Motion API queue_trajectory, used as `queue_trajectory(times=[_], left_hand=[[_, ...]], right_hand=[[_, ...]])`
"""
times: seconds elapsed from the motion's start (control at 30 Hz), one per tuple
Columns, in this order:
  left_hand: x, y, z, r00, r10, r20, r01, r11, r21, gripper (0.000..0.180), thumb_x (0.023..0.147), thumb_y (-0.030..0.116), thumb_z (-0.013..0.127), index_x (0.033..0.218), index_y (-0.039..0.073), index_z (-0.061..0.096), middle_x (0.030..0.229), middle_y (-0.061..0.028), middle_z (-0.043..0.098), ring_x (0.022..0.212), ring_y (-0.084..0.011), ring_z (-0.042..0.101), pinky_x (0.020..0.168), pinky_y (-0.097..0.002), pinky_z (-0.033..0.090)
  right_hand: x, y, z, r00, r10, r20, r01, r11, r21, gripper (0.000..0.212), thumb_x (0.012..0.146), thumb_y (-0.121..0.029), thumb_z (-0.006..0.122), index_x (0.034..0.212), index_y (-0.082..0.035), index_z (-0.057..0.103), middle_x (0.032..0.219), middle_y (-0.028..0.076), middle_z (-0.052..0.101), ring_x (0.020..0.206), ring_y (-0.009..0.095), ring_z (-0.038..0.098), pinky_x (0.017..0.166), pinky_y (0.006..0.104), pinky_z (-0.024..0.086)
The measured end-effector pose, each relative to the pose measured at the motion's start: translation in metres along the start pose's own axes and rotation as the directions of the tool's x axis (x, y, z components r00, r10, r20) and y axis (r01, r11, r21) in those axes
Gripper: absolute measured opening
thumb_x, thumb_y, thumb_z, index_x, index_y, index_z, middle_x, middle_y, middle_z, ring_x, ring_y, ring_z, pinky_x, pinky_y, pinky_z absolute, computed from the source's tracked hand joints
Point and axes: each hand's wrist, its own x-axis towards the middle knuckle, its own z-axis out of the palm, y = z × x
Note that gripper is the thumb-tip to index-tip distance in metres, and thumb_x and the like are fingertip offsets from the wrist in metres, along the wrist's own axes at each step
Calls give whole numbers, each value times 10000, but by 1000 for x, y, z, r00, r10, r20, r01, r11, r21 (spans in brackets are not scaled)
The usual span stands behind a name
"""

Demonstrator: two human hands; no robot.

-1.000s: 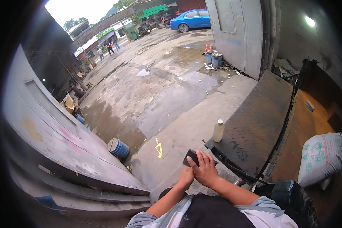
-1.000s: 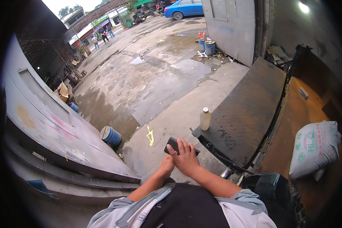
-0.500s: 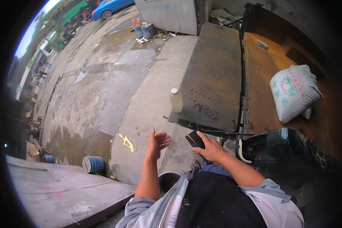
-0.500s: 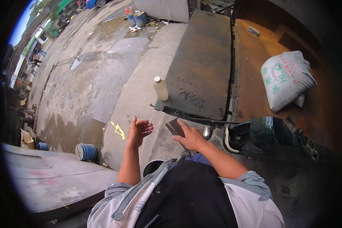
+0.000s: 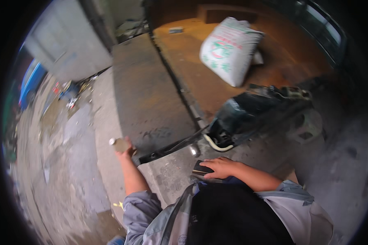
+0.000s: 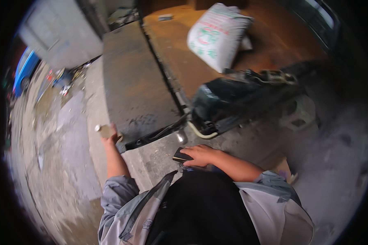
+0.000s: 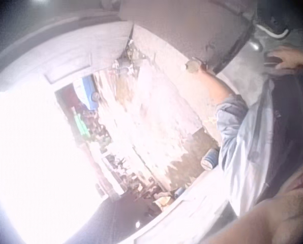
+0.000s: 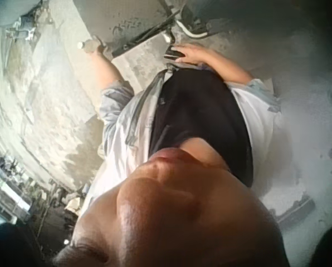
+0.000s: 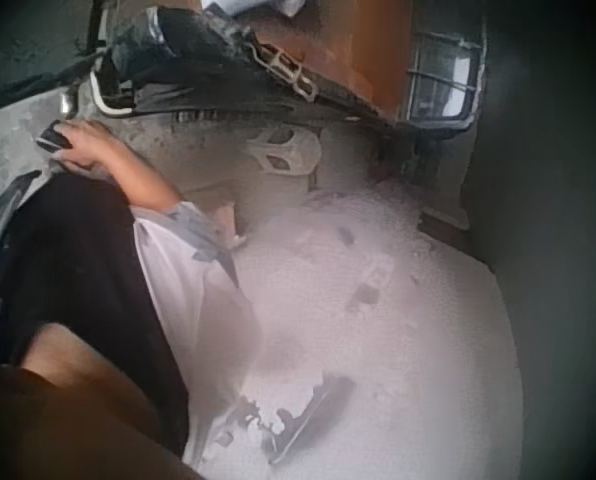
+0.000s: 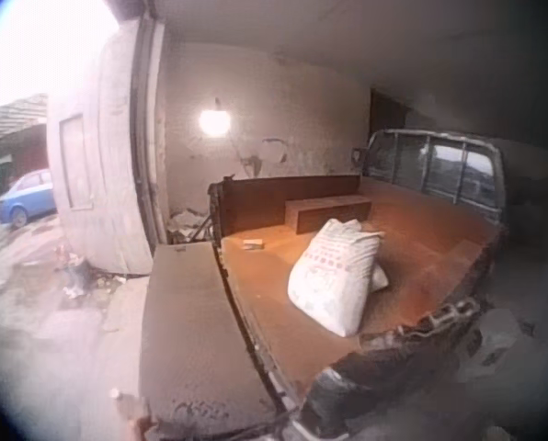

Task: The person cleans the exterior of a car door using a sponge and liquid from a bottle. They walk to a bucket, dip the sponge, and return to scrub the door surface repeatedly.

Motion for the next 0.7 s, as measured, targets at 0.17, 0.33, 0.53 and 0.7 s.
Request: queue_trajectory(times=[0.17,0.33,0.53,0.7], left_hand=[[42,-11,-4,995,-96,-16,94,988,-122,329,900,240,626,1170,58,674,1118,-132,703,1013,-341,688,883,-536,582],[-14,-24,-67,990,-84,115,88,996,-30,336,890,198,657,1177,23,665,1127,-131,711,1023,-319,689,904,-551,572],[-103,-65,-173,941,-330,73,323,942,92,351,881,243,665,1157,27,665,1109,-130,710,993,-307,691,895,-532,576],[-159,-193,-219,931,-347,-115,364,847,387,369,871,268,673,1154,32,664,1110,-136,702,996,-312,687,893,-524,578]], right_hand=[[-77,86,23,983,83,-164,-93,994,-55,606,866,-448,699,1314,-69,543,1216,190,645,1101,403,628,910,499,507],[-183,153,43,891,407,-202,-361,904,230,600,849,-439,723,1301,-83,554,1070,209,699,1019,417,658,859,504,514],[-304,247,105,682,650,-336,-478,743,468,550,852,-442,728,1234,-67,602,1116,197,695,1054,393,658,883,468,505],[-390,314,140,594,768,-241,-552,606,572,698,851,-520,699,1372,-81,547,1200,232,677,1096,401,653,917,460,512]])
